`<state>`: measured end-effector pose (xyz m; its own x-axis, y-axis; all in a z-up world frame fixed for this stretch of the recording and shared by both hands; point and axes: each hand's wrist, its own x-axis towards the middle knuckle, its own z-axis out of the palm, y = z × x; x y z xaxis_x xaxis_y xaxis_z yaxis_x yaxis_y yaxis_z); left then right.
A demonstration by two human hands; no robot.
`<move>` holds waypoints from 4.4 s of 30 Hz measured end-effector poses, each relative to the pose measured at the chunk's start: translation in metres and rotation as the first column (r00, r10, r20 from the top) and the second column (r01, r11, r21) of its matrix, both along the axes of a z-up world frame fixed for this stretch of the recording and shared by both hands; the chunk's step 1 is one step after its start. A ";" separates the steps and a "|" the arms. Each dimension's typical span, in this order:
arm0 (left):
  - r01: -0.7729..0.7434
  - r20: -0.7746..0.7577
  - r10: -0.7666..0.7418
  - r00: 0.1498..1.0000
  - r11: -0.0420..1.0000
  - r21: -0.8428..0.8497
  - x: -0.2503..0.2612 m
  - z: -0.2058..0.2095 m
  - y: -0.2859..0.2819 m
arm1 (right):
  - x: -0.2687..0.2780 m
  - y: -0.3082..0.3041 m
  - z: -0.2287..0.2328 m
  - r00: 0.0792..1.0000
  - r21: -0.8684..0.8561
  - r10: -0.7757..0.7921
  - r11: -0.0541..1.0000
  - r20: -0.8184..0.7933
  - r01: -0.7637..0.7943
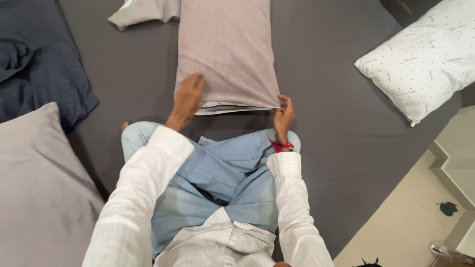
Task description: The person pulls a pillowcase over a pillow and smooths the fabric by hand while sitting on a bed.
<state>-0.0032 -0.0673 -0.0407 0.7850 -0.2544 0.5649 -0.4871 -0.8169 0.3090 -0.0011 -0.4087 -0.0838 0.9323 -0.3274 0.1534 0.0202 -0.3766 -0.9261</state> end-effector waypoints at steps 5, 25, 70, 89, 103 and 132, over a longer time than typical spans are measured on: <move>-0.287 -0.387 0.260 0.885 0.958 -0.013 -0.034 -0.002 0.036 | -0.014 0.009 0.013 0.996 -0.267 0.091 0.960 -0.006 -0.089; -0.310 -0.356 0.322 0.877 0.946 0.092 -0.041 -0.022 0.066 | -0.030 0.022 0.038 0.961 -0.493 0.266 0.827 -0.081 -0.271; -0.561 -0.784 0.106 0.612 0.757 -0.335 -0.003 -0.089 0.117 | -0.012 0.080 -0.102 0.939 0.944 0.102 0.074 -0.327 0.321; -0.624 -0.830 -0.332 0.448 0.549 -0.556 0.013 -0.113 0.144 | -0.036 0.053 -0.081 0.985 0.470 0.144 0.866 0.091 -0.170; -0.640 -0.783 -0.424 0.454 0.457 -0.618 0.017 -0.118 0.145 | -0.060 0.264 0.023 0.859 -0.180 0.505 0.856 0.086 -0.485; -0.609 -0.869 -0.295 0.397 0.623 -0.490 0.010 -0.101 0.140 | -0.057 0.287 0.006 0.922 -0.032 0.358 0.933 0.147 -0.357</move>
